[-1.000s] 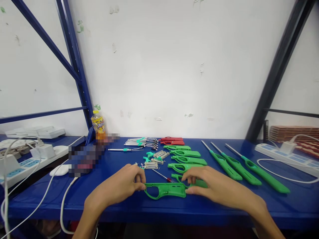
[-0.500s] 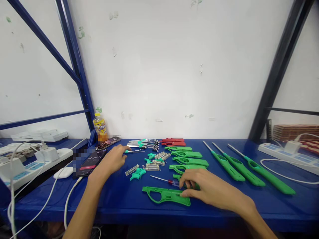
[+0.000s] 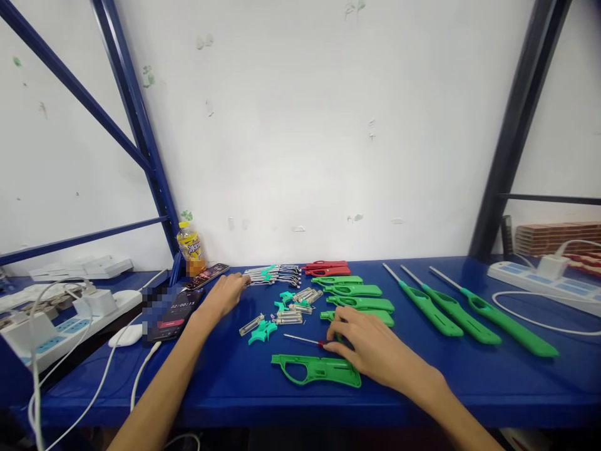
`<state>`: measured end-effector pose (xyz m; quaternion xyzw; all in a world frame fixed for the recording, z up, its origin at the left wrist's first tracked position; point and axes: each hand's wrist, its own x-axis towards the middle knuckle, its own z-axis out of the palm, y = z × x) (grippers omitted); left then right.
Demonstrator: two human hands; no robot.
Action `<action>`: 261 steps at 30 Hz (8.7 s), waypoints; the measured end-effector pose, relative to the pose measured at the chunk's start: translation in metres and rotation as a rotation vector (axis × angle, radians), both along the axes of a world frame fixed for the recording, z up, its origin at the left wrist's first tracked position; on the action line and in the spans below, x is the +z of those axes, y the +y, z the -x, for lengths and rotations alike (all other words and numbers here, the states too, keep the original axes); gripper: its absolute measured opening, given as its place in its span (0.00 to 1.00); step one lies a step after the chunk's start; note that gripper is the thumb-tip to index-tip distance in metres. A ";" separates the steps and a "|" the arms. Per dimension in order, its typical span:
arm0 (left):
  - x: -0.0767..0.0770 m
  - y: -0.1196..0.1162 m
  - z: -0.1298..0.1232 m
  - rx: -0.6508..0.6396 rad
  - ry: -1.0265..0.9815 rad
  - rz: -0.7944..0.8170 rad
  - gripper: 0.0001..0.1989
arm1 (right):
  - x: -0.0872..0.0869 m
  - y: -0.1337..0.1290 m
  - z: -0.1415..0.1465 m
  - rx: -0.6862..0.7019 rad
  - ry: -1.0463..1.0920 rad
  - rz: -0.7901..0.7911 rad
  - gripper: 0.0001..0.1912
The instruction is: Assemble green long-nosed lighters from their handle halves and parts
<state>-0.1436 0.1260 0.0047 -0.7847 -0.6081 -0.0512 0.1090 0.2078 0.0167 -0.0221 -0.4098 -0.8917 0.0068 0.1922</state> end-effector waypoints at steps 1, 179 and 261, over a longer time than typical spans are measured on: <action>0.003 -0.004 0.000 0.006 -0.007 -0.032 0.12 | 0.001 0.000 0.001 0.001 -0.006 -0.010 0.05; -0.063 -0.155 -0.098 -0.317 -0.669 -0.222 0.10 | 0.012 -0.007 0.003 0.115 0.165 0.300 0.06; -0.052 -0.149 -0.119 -0.323 -0.123 -0.168 0.21 | 0.006 0.000 -0.001 0.082 0.158 0.315 0.06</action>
